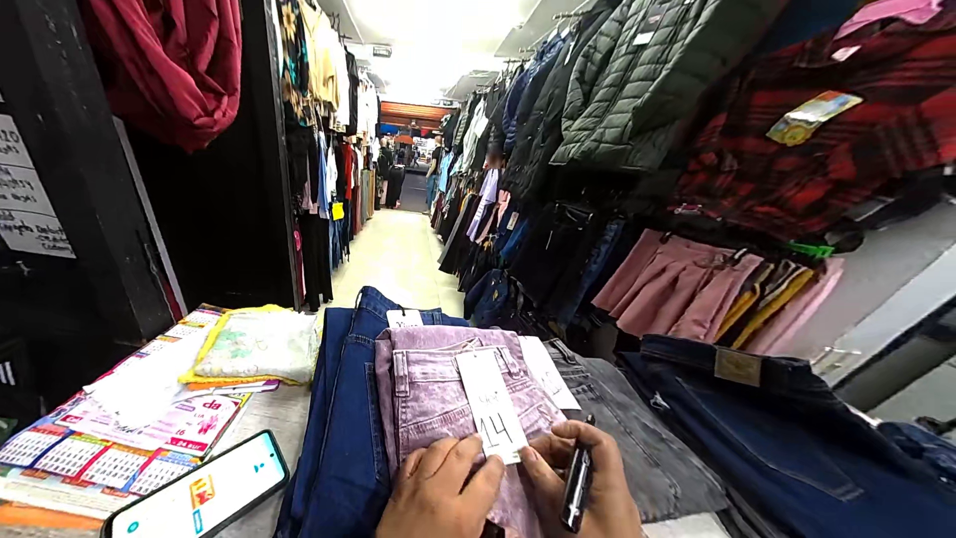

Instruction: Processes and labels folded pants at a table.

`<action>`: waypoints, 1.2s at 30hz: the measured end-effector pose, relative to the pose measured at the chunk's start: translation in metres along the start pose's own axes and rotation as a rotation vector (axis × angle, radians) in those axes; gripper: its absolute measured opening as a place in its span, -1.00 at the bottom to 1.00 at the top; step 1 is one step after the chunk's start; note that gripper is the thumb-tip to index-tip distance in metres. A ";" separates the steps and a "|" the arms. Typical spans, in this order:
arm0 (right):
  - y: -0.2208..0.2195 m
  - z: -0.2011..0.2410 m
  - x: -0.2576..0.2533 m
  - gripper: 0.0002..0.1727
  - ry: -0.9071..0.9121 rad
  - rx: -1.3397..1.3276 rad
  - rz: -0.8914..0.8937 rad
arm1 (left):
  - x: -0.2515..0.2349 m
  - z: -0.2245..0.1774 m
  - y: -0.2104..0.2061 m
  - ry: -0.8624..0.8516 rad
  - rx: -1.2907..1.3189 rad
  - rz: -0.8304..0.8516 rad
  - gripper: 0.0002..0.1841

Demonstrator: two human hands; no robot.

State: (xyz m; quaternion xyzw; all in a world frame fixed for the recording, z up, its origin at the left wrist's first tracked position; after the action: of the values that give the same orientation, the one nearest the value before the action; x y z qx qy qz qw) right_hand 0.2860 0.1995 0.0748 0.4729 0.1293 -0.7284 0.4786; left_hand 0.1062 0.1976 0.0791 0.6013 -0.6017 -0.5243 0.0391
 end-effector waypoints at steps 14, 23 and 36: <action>0.023 -0.014 -0.101 -0.52 0.352 -0.022 -0.010 | -0.082 0.020 0.040 0.852 1.250 0.578 -0.73; 0.012 0.006 -0.091 -0.72 0.871 0.063 0.247 | -0.092 0.024 0.013 1.049 1.588 0.490 -0.63; 0.017 -0.025 -0.037 -0.43 0.091 -0.407 -0.004 | -0.078 0.020 0.003 0.817 0.937 0.436 -0.62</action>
State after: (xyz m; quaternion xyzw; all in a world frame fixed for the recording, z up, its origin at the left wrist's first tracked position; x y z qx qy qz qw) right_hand 0.3174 0.2282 0.0962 0.3987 0.2963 -0.6661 0.5564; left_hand 0.1116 0.2684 0.1179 0.5695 -0.8111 0.0835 0.1039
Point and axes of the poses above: each hand's wrist, its own x-axis away from the middle knuckle, its own y-axis out of the back of the hand, z = x × y, the point moved 2 cm from there along -x, towards the middle knuckle, and after that the axes turned 15 degrees about y, right-handed, at the moved point
